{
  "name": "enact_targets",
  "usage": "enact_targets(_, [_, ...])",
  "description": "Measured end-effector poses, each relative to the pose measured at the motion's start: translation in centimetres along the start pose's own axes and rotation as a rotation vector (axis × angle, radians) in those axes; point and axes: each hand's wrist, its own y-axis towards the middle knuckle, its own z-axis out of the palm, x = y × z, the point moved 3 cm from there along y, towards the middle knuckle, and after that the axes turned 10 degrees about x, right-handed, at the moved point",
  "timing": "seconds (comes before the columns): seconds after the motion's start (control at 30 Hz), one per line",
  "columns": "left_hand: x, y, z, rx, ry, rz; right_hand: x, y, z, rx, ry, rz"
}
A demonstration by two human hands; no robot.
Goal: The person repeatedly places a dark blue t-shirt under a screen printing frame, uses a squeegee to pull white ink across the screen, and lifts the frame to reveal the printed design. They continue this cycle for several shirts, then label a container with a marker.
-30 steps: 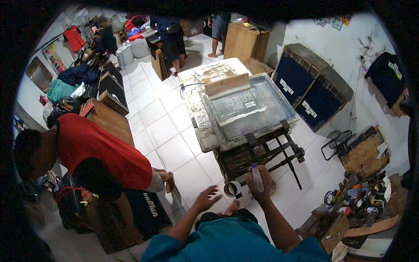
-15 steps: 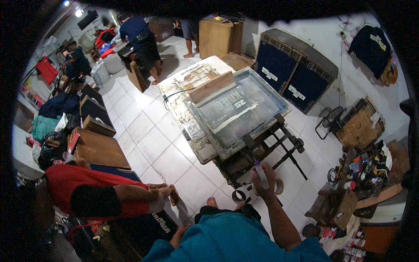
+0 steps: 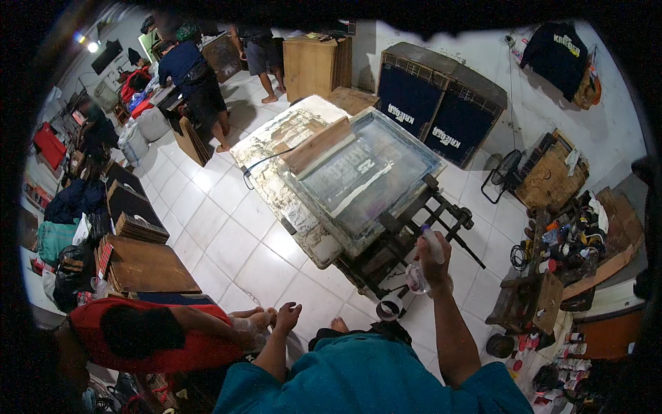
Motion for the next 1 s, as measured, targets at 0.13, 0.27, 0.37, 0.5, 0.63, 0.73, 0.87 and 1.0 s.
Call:
enact_targets(0.13, [0.7, -2.0, 1.7, 0.094, -0.029, -0.073, 0.1, 0.1, 0.3, -0.002, 0.013, -0.019])
enact_targets(0.27, [4.9, -6.2, 3.6, 0.110, 0.080, -0.131, 0.7, -0.7, 1.2, 0.089, -0.139, -0.040])
enact_targets(0.37, [9.1, -8.6, 4.7, 0.224, 0.139, -0.235, 1.3, -1.9, 2.2, 0.160, -0.032, -0.038])
enact_targets(0.5, [13.7, -10.2, 5.7, 0.254, 0.206, -0.298, 1.6, -2.8, 4.2, 0.297, -0.198, -0.047])
enact_targets(0.63, [13.3, -10.5, 6.0, 0.190, 0.107, -0.261, 1.3, -3.0, 5.4, 0.316, -0.091, -0.067])
enact_targets(0.73, [10.0, -10.5, 5.8, 0.123, 0.044, -0.194, 1.2, -3.3, 5.4, 0.265, -0.112, -0.153])
enact_targets(0.87, [5.6, -9.5, 5.8, 0.060, -0.133, -0.170, 0.3, -3.2, 4.5, 0.288, 0.121, 0.059])
enact_targets(1.0, [5.3, -8.4, 5.7, 0.053, -0.144, -0.219, 0.5, -2.9, 2.8, 0.194, -0.090, -0.058])
